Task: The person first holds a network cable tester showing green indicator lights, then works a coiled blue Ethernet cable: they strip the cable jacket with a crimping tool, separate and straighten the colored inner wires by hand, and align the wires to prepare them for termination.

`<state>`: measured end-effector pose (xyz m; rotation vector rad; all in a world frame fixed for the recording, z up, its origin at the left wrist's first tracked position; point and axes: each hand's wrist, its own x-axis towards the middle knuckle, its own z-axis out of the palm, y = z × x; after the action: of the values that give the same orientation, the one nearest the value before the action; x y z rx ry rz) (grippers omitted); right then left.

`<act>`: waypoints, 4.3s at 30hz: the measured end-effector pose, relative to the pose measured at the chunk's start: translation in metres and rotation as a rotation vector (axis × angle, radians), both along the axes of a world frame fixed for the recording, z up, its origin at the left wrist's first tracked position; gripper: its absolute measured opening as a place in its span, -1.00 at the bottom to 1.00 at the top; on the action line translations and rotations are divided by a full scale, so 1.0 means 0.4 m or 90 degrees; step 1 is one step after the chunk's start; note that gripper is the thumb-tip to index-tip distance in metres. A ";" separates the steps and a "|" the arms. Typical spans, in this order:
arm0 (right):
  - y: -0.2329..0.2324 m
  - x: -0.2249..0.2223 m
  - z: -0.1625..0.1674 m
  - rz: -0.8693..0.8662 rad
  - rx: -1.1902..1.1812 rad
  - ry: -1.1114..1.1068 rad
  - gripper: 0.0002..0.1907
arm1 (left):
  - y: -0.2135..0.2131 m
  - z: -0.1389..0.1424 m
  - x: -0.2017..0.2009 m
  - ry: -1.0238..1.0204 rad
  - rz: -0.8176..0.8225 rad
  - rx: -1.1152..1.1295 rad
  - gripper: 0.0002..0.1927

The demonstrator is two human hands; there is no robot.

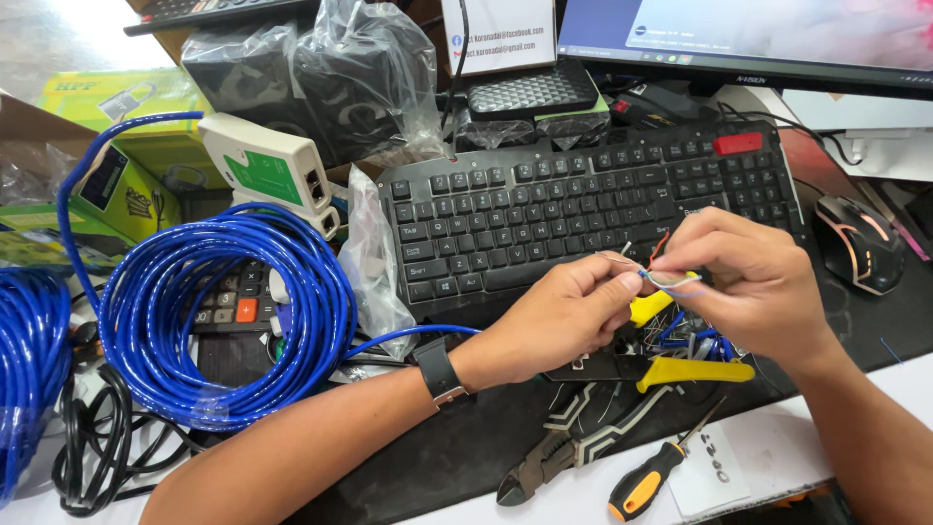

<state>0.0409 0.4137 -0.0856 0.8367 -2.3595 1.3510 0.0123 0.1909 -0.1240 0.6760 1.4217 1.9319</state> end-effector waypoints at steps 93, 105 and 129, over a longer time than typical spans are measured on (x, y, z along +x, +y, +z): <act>-0.019 -0.003 -0.083 0.131 -0.057 -0.300 -0.79 | -0.036 0.085 -0.002 0.359 0.262 -0.050 -0.89; -0.034 0.004 -0.066 0.104 -0.030 -0.302 -0.78 | -0.115 0.208 0.007 1.090 0.227 -0.234 -0.81; -0.022 0.005 -0.087 0.172 0.029 -0.190 -0.86 | -0.112 0.216 0.024 0.592 0.060 -0.036 -0.83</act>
<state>0.0428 0.4048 -0.1205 1.0638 -2.5808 1.6334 0.0218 0.1462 -0.0377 1.6340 2.0424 1.6803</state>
